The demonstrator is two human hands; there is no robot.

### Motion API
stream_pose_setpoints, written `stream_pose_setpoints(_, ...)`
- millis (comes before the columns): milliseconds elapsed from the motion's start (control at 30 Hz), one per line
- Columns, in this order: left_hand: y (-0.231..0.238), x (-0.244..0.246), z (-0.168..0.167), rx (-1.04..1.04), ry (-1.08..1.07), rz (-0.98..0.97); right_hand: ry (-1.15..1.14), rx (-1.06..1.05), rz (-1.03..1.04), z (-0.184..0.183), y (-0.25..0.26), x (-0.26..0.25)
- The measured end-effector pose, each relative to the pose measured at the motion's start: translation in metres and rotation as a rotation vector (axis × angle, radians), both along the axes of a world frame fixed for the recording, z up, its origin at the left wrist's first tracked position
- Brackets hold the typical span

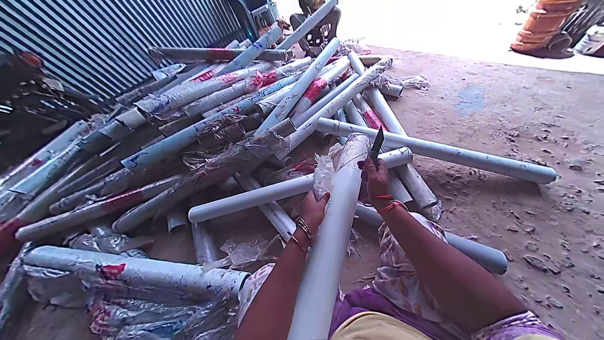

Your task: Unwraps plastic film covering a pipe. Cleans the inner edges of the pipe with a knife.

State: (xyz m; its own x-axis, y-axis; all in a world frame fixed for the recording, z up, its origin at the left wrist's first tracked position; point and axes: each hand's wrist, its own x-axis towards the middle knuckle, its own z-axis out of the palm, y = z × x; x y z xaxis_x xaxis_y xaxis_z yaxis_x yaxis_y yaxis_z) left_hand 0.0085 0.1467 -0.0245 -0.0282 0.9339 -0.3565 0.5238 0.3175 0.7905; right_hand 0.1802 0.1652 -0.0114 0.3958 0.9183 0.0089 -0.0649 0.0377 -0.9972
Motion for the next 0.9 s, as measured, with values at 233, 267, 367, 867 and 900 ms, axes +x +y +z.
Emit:
stream_pose_setpoints(233, -0.046, 0.029, 0.026, 0.161, -0.563, 0.248, -0.072, 0.222, 0.196, 0.041, -0.017, 0.024)
stream_pose_setpoints(267, -0.053, 0.031, 0.032, 0.163, -0.602, 0.244, -0.147, 0.208, 0.225, 0.04, -0.015, 0.027)
stream_pose_setpoints(367, -0.067, 0.032, 0.044, 0.132, -0.679, 0.185, -0.415, 0.095, 0.162, 0.045, -0.02, 0.033)
stream_pose_setpoints(867, -0.072, 0.048, 0.068, 0.01, 0.444, -0.324, -0.927, -0.357, 0.168, 0.076, -0.054, 0.031)
stream_pose_setpoints(900, -0.069, 0.049, 0.063, -0.008, 0.474, -0.325, -0.983, -0.391, 0.205, 0.077, -0.053, 0.03)
